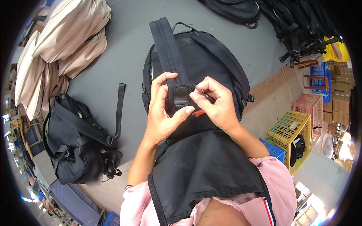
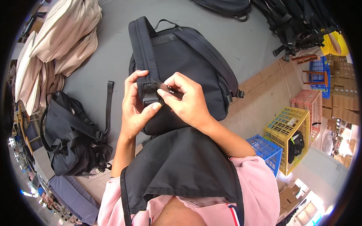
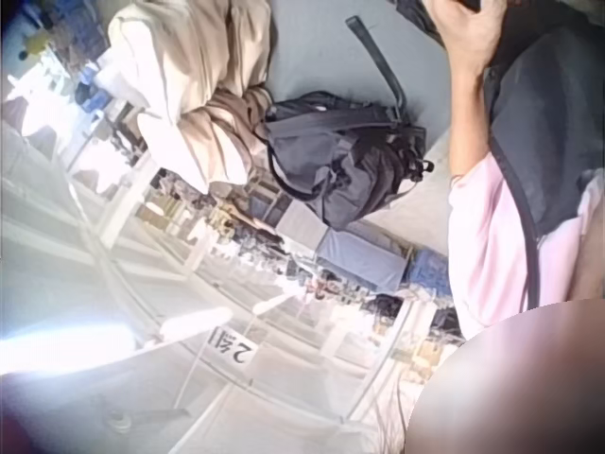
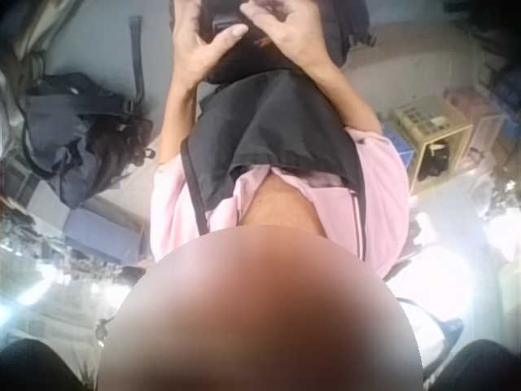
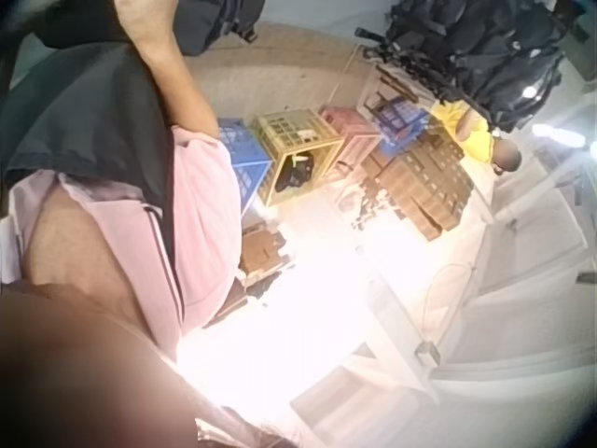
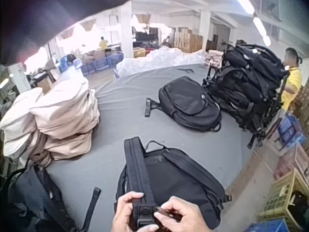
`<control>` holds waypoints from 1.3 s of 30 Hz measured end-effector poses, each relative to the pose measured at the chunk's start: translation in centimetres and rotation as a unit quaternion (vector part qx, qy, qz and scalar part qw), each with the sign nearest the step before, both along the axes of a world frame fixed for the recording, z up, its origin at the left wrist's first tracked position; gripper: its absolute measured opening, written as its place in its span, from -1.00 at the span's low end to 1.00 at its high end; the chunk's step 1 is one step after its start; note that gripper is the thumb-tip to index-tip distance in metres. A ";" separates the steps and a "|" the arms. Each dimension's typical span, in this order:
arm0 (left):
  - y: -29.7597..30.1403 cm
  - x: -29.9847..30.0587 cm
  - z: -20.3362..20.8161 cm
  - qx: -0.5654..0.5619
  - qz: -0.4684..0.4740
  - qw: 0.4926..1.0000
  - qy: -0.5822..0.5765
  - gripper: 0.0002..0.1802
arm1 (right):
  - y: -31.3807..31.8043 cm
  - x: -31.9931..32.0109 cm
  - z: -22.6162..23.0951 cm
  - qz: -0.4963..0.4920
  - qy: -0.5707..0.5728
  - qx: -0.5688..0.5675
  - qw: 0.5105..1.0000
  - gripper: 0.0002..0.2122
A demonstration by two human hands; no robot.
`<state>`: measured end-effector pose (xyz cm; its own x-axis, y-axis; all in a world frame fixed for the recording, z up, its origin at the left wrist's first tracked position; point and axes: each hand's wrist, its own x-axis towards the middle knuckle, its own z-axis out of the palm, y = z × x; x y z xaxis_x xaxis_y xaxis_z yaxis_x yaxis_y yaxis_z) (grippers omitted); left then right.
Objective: The person is inspecting and trimming excess threads from backpacks using small snipping tools.
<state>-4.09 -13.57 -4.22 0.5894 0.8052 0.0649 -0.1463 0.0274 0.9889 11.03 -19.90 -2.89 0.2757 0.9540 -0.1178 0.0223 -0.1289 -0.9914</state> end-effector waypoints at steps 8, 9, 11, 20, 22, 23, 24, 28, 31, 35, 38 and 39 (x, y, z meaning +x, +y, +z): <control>-0.4 0.0 -0.7 0.003 0.006 0.996 0.093 -0.59 | -0.8 1.4 0.0 -0.032 0.116 0.007 0.993 -0.87; -0.4 0.2 -0.8 0.001 0.006 0.996 0.092 -0.59 | -1.0 1.4 -0.4 -0.033 0.115 0.006 0.993 -0.87; -0.5 0.6 -1.0 -0.035 0.025 0.998 0.050 -0.64 | -1.3 1.3 -1.2 -0.070 -0.053 0.009 0.996 -0.83; -1.1 1.0 -1.5 0.158 0.030 0.974 0.162 -0.64 | -1.7 1.1 -1.0 0.022 -0.067 -0.016 0.997 -0.87; -1.3 1.2 -1.4 0.164 0.025 0.972 0.169 -0.65 | -1.5 1.3 -0.6 -0.010 0.003 -0.022 1.000 -0.87; -1.4 1.3 -1.3 0.170 0.022 0.969 0.176 -0.66 | -1.3 1.4 -1.0 -0.018 0.015 -0.003 1.000 -0.87; -1.5 1.3 -1.4 0.169 0.020 0.970 0.176 -0.66 | -1.3 1.2 -0.8 -0.023 0.080 -0.007 0.997 -0.87; -1.2 1.1 -1.5 0.087 -0.002 0.990 0.111 -0.65 | -2.2 1.2 0.1 -0.020 0.152 -0.011 0.988 -0.88; -1.1 1.0 -1.2 -0.006 -0.025 0.996 0.085 -0.65 | -3.0 1.2 0.6 -0.061 0.082 0.016 0.995 -0.89; -1.0 0.9 -0.9 -0.109 -0.023 0.993 0.025 -0.70 | -3.6 1.4 -0.5 -0.142 -0.133 0.037 0.980 -0.79; -1.0 0.9 -0.7 -0.144 -0.020 0.989 0.010 -0.71 | -4.4 2.4 -1.2 -0.076 -0.313 0.084 0.943 -0.74; -1.0 1.0 -0.7 -0.160 -0.024 0.987 0.005 -0.71 | -4.5 2.4 -1.3 -0.078 -0.314 0.084 0.942 -0.74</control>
